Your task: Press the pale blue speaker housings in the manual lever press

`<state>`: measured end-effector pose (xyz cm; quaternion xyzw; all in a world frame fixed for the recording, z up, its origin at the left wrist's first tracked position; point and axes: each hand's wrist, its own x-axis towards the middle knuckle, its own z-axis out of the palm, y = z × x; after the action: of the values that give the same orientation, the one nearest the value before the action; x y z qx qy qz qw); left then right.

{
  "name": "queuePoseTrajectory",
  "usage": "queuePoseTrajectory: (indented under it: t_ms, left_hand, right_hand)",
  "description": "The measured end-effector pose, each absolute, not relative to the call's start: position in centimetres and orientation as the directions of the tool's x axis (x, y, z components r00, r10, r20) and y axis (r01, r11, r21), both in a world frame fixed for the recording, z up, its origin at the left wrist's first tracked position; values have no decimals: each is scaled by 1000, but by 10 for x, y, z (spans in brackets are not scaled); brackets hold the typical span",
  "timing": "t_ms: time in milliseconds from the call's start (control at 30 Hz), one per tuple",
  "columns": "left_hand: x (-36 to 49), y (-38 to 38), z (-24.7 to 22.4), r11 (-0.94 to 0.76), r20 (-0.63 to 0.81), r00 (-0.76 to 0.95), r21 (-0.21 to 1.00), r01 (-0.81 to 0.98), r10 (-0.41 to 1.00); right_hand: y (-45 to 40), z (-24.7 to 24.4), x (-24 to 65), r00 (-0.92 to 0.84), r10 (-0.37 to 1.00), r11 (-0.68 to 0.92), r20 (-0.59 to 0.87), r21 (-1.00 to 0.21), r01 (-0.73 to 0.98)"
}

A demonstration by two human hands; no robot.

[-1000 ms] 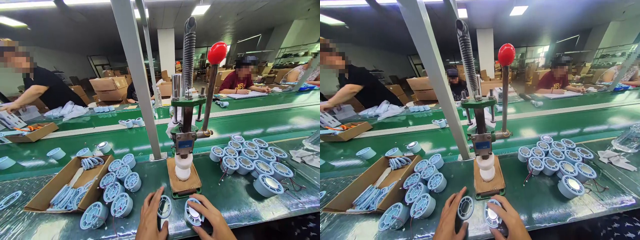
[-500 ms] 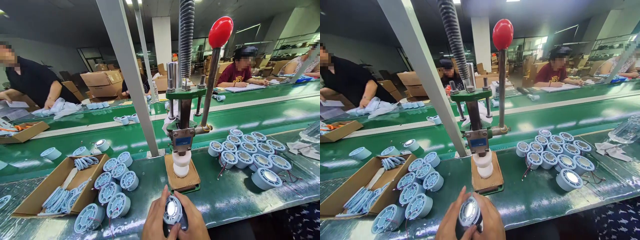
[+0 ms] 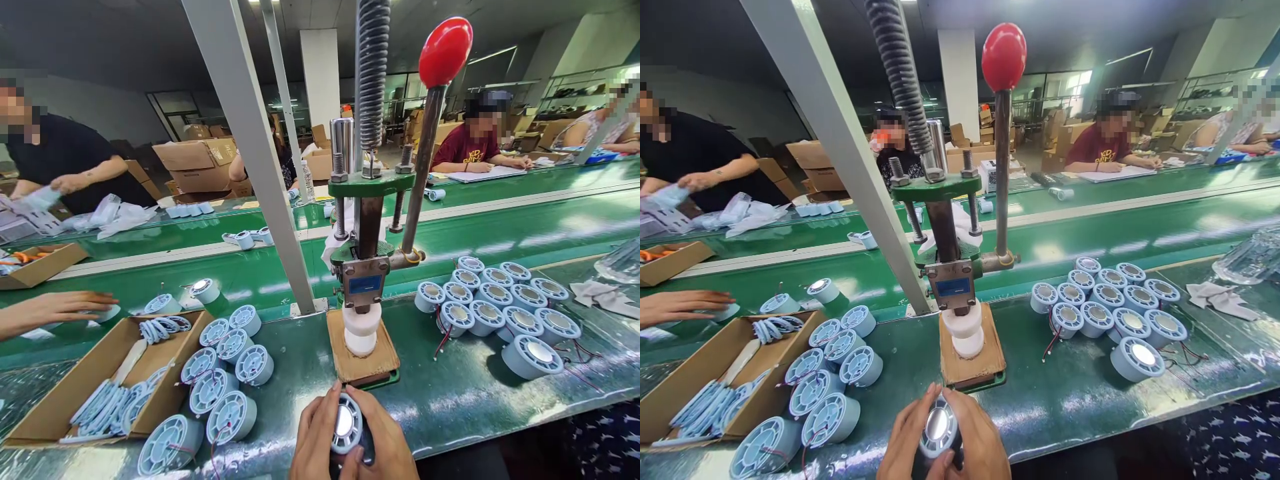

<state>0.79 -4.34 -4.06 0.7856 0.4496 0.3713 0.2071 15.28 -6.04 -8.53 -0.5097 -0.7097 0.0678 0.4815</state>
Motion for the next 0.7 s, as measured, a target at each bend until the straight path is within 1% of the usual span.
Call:
queuePoseTrajectory:
  t_ms: [167,300,433,533,600,700]
  left_hand:
    - [15,-43,-38,-387,341,185,768,511,922]
    - [21,-45,-39,-331,303,137,823,462,943]
    - [22,-45,-42,-342,300,166,864,370,939]
    - [20,-43,-45,-368,317,198,869,331,927]
    - [20,-43,-47,-368,309,218,870,328,926]
    - [21,-46,-53,-337,262,242,871,358,934]
  right_hand:
    - [-58,-78,153,8,776,468,631,-583,664]
    - [-60,-73,151,65,756,457,652,-595,662]
    - [-62,-79,147,97,806,402,584,-659,636]
    - [-62,-84,146,142,810,393,570,-705,590]
    - [-61,-85,147,129,807,410,577,-703,581]
    - [-62,-89,146,62,800,445,597,-658,607]
